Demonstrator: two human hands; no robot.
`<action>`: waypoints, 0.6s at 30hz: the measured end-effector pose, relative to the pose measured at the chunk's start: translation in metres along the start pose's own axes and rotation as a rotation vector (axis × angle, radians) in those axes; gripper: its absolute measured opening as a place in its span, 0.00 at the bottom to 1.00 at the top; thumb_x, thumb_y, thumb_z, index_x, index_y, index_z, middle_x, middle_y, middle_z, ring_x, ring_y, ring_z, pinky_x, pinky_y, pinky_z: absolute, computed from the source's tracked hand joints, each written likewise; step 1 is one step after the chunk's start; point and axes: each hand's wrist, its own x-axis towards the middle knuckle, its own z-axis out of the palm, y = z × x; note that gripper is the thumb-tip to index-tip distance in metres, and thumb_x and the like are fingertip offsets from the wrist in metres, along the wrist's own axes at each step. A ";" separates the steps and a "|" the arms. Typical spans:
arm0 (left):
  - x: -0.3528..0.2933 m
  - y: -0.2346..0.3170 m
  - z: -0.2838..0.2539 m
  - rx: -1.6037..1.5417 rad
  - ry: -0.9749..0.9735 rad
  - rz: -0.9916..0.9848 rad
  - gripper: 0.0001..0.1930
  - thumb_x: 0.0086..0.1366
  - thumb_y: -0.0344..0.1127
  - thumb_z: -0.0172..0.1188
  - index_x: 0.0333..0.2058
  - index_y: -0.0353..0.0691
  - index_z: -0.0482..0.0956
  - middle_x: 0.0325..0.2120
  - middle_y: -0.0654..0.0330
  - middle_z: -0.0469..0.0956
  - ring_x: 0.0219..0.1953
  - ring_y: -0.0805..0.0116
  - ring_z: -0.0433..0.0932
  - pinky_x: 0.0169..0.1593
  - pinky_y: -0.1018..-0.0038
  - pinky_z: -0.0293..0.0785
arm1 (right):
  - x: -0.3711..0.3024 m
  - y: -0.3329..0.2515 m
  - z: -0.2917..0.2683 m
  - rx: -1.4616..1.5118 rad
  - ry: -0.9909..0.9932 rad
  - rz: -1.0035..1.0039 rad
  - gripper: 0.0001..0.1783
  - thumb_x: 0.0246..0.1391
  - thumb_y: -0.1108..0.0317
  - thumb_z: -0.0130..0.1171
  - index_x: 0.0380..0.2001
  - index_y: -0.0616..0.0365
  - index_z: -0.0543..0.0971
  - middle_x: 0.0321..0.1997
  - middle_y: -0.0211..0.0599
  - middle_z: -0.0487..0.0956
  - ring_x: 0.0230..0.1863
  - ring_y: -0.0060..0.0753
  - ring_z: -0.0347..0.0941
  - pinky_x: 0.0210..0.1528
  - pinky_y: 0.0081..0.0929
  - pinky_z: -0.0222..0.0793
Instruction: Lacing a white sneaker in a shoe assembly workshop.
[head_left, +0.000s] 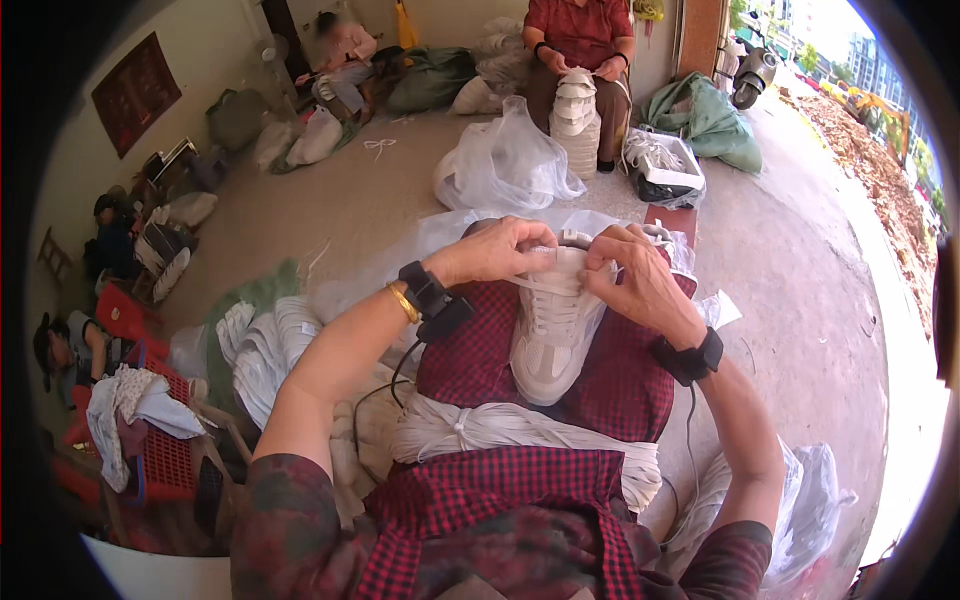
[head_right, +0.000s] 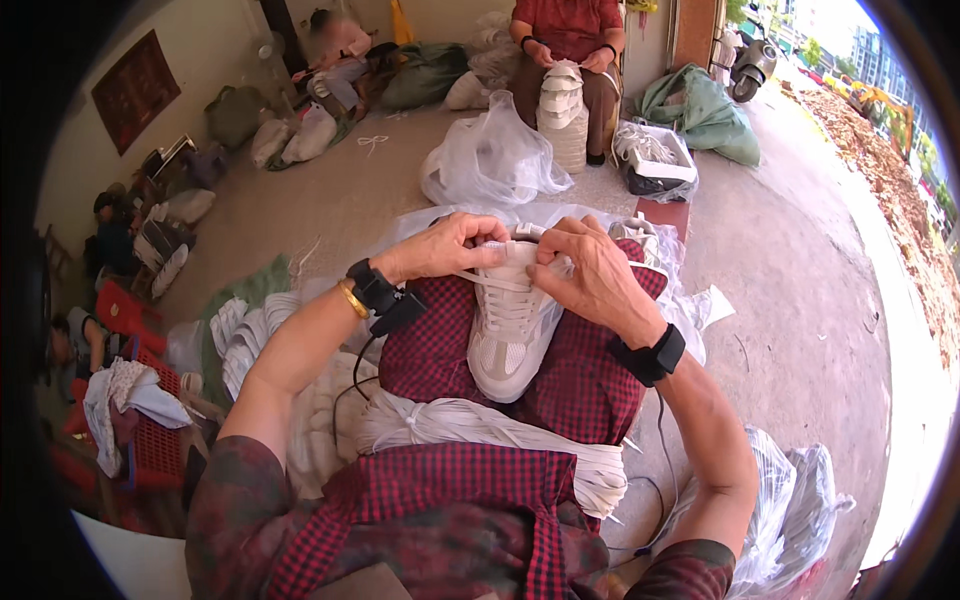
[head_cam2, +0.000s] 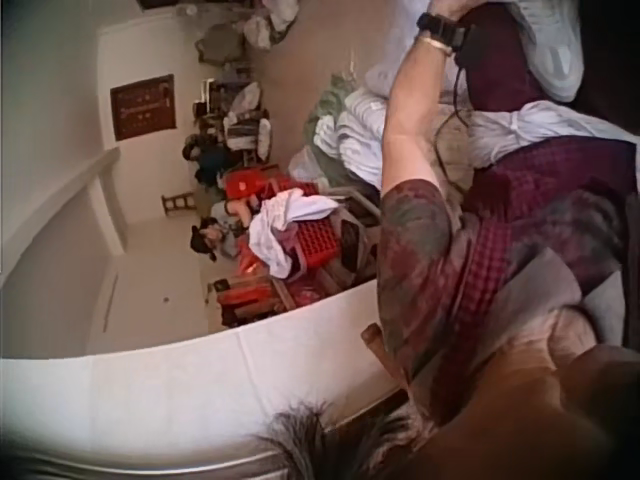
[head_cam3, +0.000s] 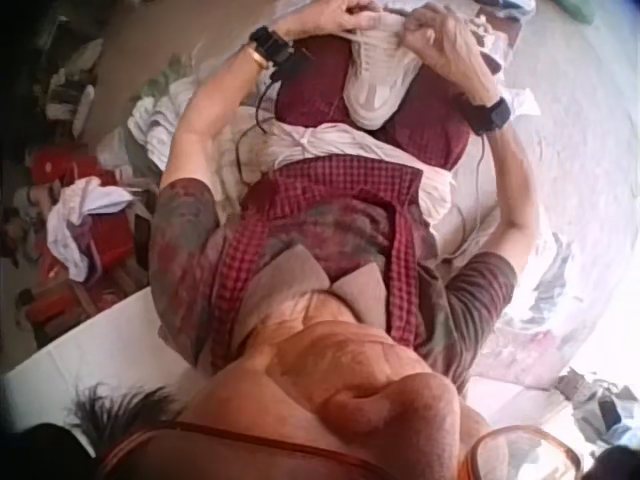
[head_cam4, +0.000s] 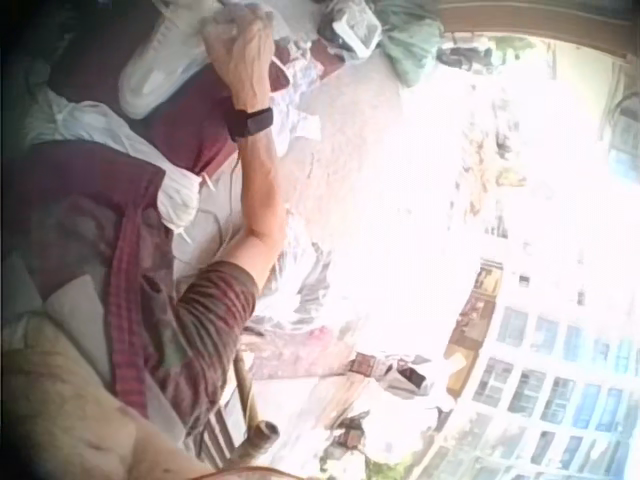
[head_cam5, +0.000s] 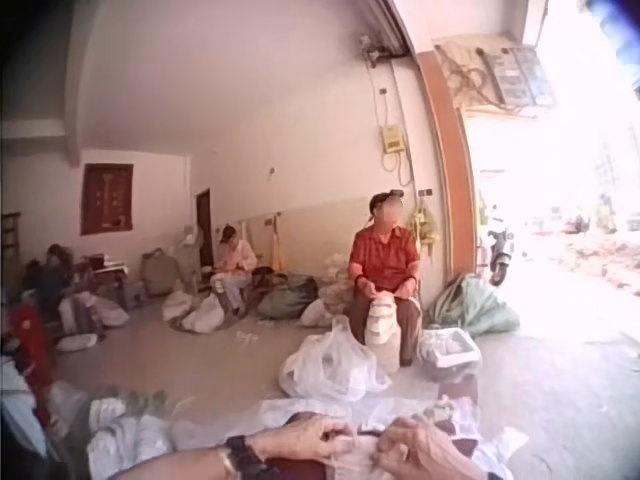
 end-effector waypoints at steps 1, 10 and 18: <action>0.001 -0.004 -0.004 -0.035 -0.027 -0.010 0.13 0.67 0.41 0.61 0.40 0.35 0.77 0.30 0.69 0.76 0.35 0.80 0.70 0.42 0.77 0.70 | 0.001 0.005 -0.003 0.041 -0.034 0.050 0.11 0.51 0.63 0.63 0.30 0.61 0.78 0.35 0.40 0.78 0.39 0.44 0.69 0.43 0.38 0.66; -0.005 -0.017 -0.008 -0.416 -0.113 -0.019 0.12 0.67 0.40 0.64 0.43 0.39 0.78 0.34 0.73 0.75 0.39 0.82 0.70 0.48 0.80 0.69 | 0.001 0.000 -0.010 0.306 -0.196 0.280 0.20 0.51 0.65 0.69 0.45 0.59 0.76 0.40 0.35 0.79 0.29 0.29 0.72 0.33 0.28 0.69; -0.031 0.000 0.005 -0.045 0.345 -0.015 0.16 0.60 0.36 0.68 0.44 0.38 0.75 0.37 0.63 0.76 0.39 0.75 0.75 0.48 0.74 0.74 | -0.017 0.001 -0.019 0.261 -0.098 0.223 0.26 0.48 0.73 0.67 0.51 0.61 0.71 0.47 0.43 0.77 0.33 0.33 0.78 0.37 0.31 0.75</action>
